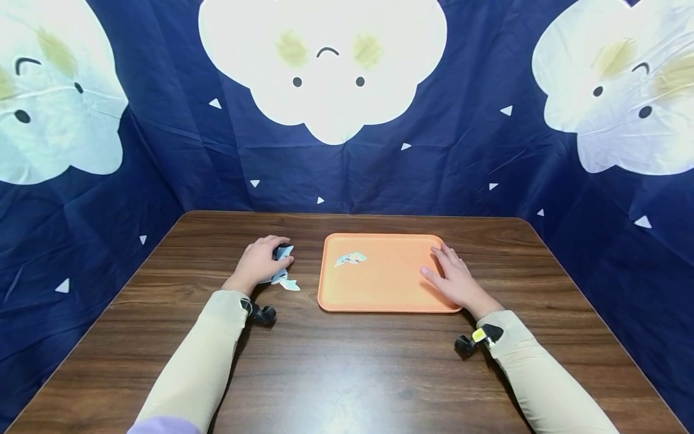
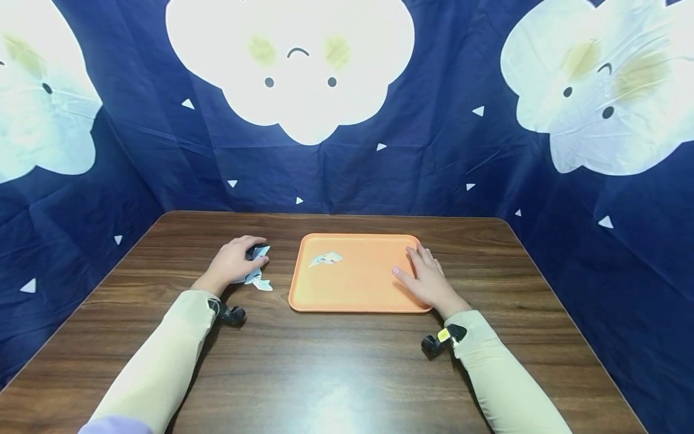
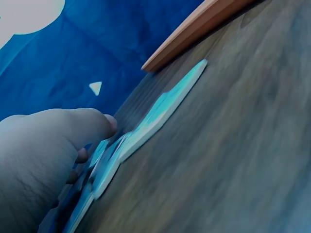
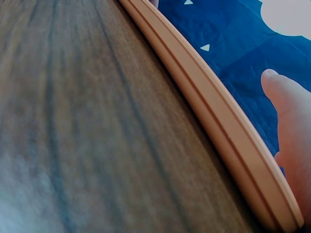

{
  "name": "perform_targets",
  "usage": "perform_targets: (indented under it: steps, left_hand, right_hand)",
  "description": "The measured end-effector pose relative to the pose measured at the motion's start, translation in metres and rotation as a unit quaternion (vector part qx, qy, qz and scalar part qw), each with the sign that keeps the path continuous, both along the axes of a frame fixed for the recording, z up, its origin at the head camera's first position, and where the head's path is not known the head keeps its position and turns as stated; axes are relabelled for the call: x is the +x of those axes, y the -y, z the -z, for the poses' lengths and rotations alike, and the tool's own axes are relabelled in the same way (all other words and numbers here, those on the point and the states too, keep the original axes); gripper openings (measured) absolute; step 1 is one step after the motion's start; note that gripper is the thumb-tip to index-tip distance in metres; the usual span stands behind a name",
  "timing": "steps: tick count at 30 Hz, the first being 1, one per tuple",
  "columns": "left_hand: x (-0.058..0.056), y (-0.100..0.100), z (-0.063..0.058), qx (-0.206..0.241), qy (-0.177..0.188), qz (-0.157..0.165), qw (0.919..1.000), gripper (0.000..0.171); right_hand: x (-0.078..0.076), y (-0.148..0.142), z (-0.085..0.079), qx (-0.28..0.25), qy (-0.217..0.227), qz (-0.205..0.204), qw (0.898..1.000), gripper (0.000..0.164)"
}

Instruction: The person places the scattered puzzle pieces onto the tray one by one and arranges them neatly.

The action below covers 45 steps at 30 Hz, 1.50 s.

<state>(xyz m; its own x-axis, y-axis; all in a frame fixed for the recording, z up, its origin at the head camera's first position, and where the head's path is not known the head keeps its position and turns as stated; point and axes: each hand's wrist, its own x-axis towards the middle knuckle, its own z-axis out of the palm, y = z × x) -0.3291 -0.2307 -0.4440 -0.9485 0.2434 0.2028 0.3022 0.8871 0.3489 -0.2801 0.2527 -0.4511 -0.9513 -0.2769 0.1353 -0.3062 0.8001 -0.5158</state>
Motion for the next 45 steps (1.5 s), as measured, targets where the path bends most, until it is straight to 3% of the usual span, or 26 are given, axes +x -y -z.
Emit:
perform_targets:
  steps: [11,21,28,34,45]
  left_hand:
    - [0.002,0.017,0.003,-0.003,0.003,0.014,0.9999,0.058]
    - [0.0,0.008,0.0,-0.014,-0.007,-0.005,0.9999,0.052]
    - [-0.004,-0.01,0.002,-0.034,-0.015,-0.036,0.9987,0.051]
    - [-0.002,-0.025,-0.002,-0.048,-0.019,-0.052,0.9973,0.058]
    - [0.001,-0.022,0.0,-0.051,-0.031,-0.043,0.9973,0.062]
  right_hand:
    - [-0.002,0.0,0.002,-0.01,-0.001,-0.001,1.0,0.077]
    - [-0.003,0.0,0.002,-0.012,-0.002,0.0,1.0,0.077]
    - [-0.002,0.001,0.0,-0.011,-0.005,0.0,1.0,0.076]
    - [-0.003,0.0,0.002,-0.008,-0.008,-0.001,1.0,0.076]
    - [0.0,0.001,0.003,-0.011,-0.012,0.002,1.0,0.074]
